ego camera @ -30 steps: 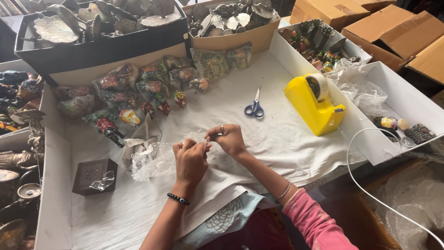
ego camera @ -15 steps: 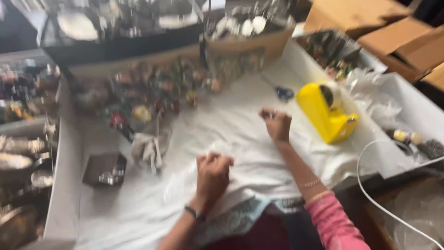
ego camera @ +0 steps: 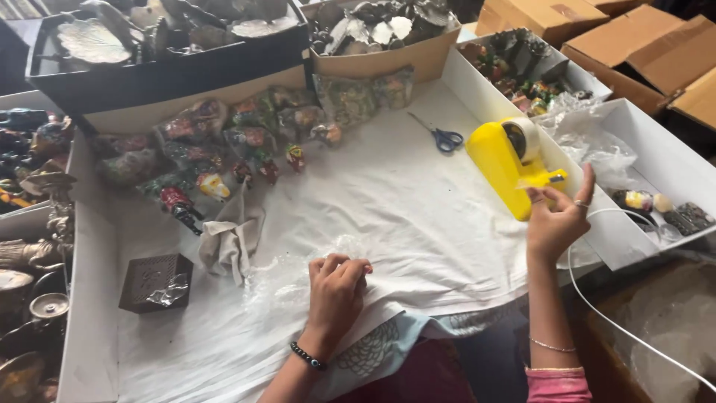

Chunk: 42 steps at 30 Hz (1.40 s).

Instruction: The person wraps small decorative figurines in bubble wrap and secures them with clear tape. They use scissors to cut the bubble wrap and a tape dispenser to apply tape. The wrapped items are placed on the table among other similar items.

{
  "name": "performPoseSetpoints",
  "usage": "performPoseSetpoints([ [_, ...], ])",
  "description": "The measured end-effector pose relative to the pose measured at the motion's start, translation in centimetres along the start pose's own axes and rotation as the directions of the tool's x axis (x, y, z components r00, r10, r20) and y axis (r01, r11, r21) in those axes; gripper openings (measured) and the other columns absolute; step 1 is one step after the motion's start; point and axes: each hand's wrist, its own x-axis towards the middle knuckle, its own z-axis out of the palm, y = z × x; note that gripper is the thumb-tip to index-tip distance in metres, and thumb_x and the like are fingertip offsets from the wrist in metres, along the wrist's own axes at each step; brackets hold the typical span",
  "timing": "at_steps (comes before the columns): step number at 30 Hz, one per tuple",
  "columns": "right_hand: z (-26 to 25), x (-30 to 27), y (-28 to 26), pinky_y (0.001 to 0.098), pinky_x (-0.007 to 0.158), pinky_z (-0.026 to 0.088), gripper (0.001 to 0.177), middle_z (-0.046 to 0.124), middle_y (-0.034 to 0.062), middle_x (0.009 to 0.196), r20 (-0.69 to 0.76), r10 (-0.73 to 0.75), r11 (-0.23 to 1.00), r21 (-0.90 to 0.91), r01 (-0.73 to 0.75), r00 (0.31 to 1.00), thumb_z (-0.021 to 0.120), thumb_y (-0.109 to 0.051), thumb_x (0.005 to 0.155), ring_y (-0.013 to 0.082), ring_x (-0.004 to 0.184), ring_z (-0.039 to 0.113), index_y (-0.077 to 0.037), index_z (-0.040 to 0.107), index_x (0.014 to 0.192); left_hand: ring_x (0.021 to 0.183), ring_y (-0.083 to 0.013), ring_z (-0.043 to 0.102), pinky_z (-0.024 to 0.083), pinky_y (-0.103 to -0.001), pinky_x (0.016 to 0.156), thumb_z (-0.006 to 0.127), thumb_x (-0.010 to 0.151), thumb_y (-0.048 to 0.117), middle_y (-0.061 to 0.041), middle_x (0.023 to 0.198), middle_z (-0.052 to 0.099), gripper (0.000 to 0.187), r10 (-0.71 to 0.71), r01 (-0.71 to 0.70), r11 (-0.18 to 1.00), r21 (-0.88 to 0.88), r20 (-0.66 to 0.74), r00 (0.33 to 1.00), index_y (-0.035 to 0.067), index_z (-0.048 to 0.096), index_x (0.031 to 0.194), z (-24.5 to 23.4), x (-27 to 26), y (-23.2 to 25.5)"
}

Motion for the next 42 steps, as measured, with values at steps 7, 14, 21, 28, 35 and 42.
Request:
performPoseSetpoints([
  [7,-0.8,0.4,4.3,0.0285,0.063,0.047,0.09,0.078,0.0066,0.094,-0.01,-0.003,0.997,-0.076,0.002,1.0,0.094,-0.01,0.094,0.0146,0.064,0.061,-0.011,0.039,0.164,0.093,-0.0185,0.063,0.038,-0.041,0.09,0.072,0.082,0.003,0.003,0.083,0.073,0.013,-0.018,0.017,1.0,0.016,0.025,1.0,0.01,0.07,0.093,0.3,0.2,0.0],
  [14,-0.4,0.1,3.1,0.0271,0.059,0.046,0.085,0.066,0.0134,0.115,-0.077,-0.22,0.967,-0.145,0.208,0.972,0.094,-0.001,0.085,0.0157,0.075,0.058,-0.007,0.046,0.155,0.093,-0.0192,0.063,0.038,-0.041,0.09,0.072,0.085,0.003,0.003,0.085,0.073,0.01,-0.02,0.019,0.999,0.049,0.017,1.0,0.011,0.07,0.092,0.4,0.0,-0.2],
  [21,2.2,0.6,16.7,0.0307,0.069,0.053,0.036,0.07,0.0092,0.114,-0.035,-0.1,0.995,0.008,0.1,0.994,0.081,-0.011,0.1,0.0157,0.097,0.069,0.002,0.065,0.129,0.099,-0.0205,0.063,0.038,-0.04,0.092,0.073,0.082,0.005,0.0,0.094,0.074,0.014,-0.014,0.011,0.999,0.032,0.098,0.995,0.011,0.068,0.093,1.1,-0.6,-1.0],
  [28,5.6,1.2,21.9,0.0376,0.07,0.057,0.028,0.075,0.0171,0.101,0.299,-0.169,0.985,0.009,0.175,0.939,0.065,-0.021,0.109,0.0254,0.083,0.068,0.005,0.072,0.117,0.099,-0.0177,0.063,0.035,-0.039,0.095,0.07,0.094,0.01,0.001,0.097,0.075,0.004,-0.059,0.059,0.998,0.007,0.017,0.998,0.012,0.07,0.097,0.8,-1.0,-0.7],
  [35,3.2,-1.6,11.8,0.0334,0.076,0.059,0.019,0.077,0.0111,0.099,0.549,-0.349,0.935,0.263,0.24,0.76,0.074,-0.014,0.093,0.0203,0.087,0.073,0.0,0.074,0.107,0.098,-0.0143,0.063,0.034,-0.037,0.098,0.068,0.096,0.012,0.003,0.097,0.075,0.003,-0.113,0.117,0.989,-0.093,0.038,0.993,0.013,0.071,0.098,0.9,-1.2,-1.1],
  [42,7.5,-6.8,-10.2,0.0291,0.082,0.06,0.02,0.079,0.0052,0.096,0.688,-0.518,0.85,0.481,0.216,0.507,0.082,-0.006,0.078,0.0151,0.091,0.076,-0.005,0.076,0.097,0.096,-0.0152,0.062,0.034,-0.039,0.095,0.066,0.101,0.02,0.002,0.091,0.074,0.01,-0.093,0.093,0.996,0.002,0.087,0.992,0.015,0.071,0.094,1.4,-1.1,-1.2],
])
